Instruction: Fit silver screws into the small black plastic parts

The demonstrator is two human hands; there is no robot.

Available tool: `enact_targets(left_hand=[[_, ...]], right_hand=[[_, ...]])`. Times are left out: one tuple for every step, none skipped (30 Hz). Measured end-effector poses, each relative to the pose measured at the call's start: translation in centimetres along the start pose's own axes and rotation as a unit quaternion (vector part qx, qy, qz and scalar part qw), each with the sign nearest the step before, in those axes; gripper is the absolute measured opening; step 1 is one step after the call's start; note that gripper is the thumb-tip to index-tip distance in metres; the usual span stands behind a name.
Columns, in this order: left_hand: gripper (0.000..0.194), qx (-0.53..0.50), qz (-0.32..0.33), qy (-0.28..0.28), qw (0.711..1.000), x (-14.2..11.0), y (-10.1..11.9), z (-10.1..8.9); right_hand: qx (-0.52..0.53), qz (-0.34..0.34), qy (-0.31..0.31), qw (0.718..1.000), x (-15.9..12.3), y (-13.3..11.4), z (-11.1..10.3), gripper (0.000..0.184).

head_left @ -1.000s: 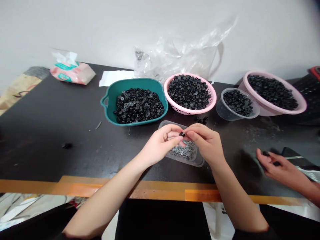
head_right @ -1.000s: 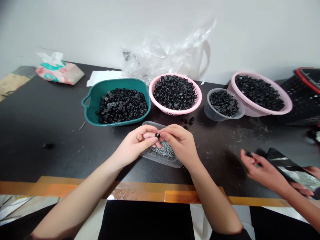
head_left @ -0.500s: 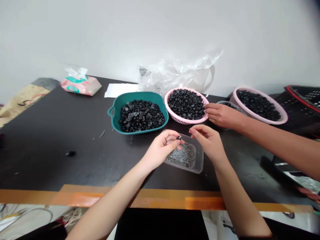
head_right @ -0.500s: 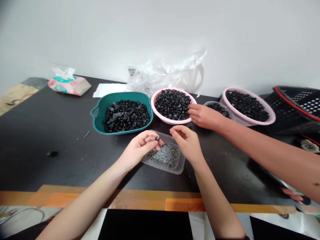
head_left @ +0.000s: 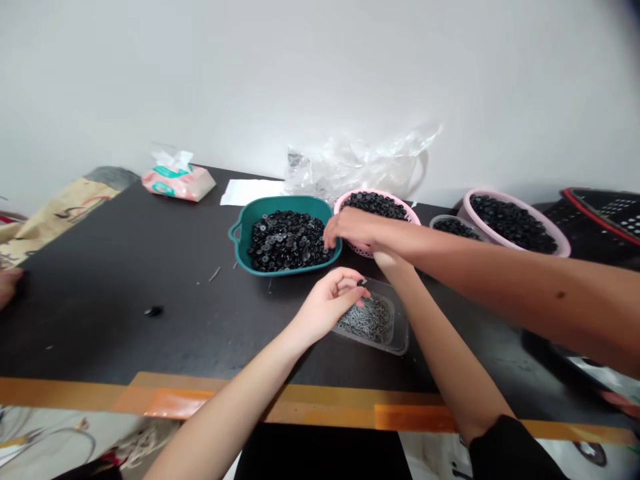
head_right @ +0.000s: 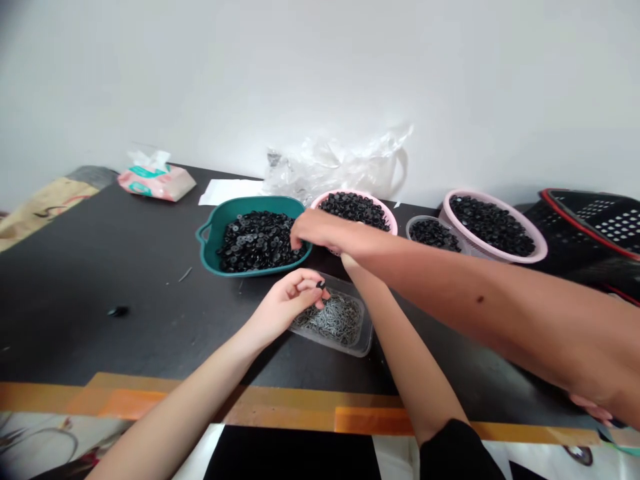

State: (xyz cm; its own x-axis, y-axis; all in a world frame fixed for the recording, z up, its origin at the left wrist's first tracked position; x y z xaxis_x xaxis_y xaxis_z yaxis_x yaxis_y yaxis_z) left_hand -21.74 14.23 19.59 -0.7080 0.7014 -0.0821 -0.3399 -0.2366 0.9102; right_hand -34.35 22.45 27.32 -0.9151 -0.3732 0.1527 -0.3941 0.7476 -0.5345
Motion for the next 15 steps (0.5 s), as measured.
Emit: enact_targets(left_hand=[[0.033,-0.001,0.000,0.000,1.000,0.0,0.0,0.0],[0.033,-0.001,0.000,0.000,1.000,0.0,0.0,0.0],[0.033,0.001,-0.001,0.000,1.000,0.0,0.0,0.0],[0.032,0.005,-0.003,0.000,1.000,0.0,-0.1,0.1],[0.032,0.010,-0.005,-0.001,1.000,-0.1,-0.1,0.1],[0.031,0.015,-0.007,-0.004,1.000,-0.1,-0.2,0.2],[0.031,0.021,-0.010,-0.007,1.000,-0.1,-0.3,0.3],[0.030,0.028,-0.012,-0.011,0.999,-0.1,-0.4,0.3],[0.029,0.034,-0.013,-0.016,0.999,-0.1,-0.5,0.4],[0.029,0.041,-0.014,-0.021,0.999,-0.1,-0.6,0.5],[0.029,0.046,-0.016,-0.024,0.999,-0.1,-0.6,0.6],[0.029,0.054,-0.019,-0.028,0.998,-0.2,-0.7,0.7],[0.029,0.062,-0.022,-0.029,0.997,-0.2,-0.8,0.8],[0.029,0.073,-0.024,-0.028,0.997,-0.2,-0.8,0.8],[0.030,0.086,-0.025,-0.024,0.996,-0.2,-0.8,0.8]], right_hand=[[0.017,-0.010,-0.029,0.999,0.2,-0.5,1.7,0.018],[0.034,-0.019,-0.060,0.997,0.3,-1.0,3.2,0.018],[0.048,-0.025,-0.082,0.995,0.3,-1.4,4.4,0.019],[0.060,-0.029,-0.098,0.993,0.2,-1.8,5.3,0.020],[0.070,-0.030,-0.108,0.991,0.2,-2.1,5.9,0.022],[0.078,-0.029,-0.115,0.990,0.2,-2.3,6.3,0.025],[0.085,-0.026,-0.119,0.989,0.2,-2.4,6.5,0.027],[0.091,-0.022,-0.120,0.988,0.3,-2.6,6.6,0.030],[0.096,-0.017,-0.120,0.988,0.4,-2.7,6.6,0.031],[0.101,-0.014,-0.119,0.988,0.5,-2.8,6.6,0.032],[0.106,-0.010,-0.116,0.988,0.6,-3.0,6.5,0.033],[0.110,-0.007,-0.111,0.988,0.9,-3.1,6.4,0.034],[0.112,-0.004,-0.105,0.988,1.1,-3.3,6.2,0.035],[0.111,-0.002,-0.097,0.989,1.3,-3.4,5.9,0.036],[0.109,-0.002,-0.083,0.991,1.4,-3.5,5.5,0.036]])
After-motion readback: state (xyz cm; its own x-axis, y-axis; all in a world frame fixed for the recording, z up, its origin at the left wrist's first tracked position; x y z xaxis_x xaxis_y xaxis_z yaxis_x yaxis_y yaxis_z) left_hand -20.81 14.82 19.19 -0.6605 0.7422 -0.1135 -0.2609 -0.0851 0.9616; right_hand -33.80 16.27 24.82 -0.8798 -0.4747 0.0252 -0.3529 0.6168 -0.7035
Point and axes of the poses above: each hand's wrist, its own x-axis towards the middle knuckle, its own z-axis out of the palm, y = z × x, the point moved 9 cm from there along x, towards the middle knuckle, and after that the axes turned 4 degrees about -z, right-handed, at the moved point
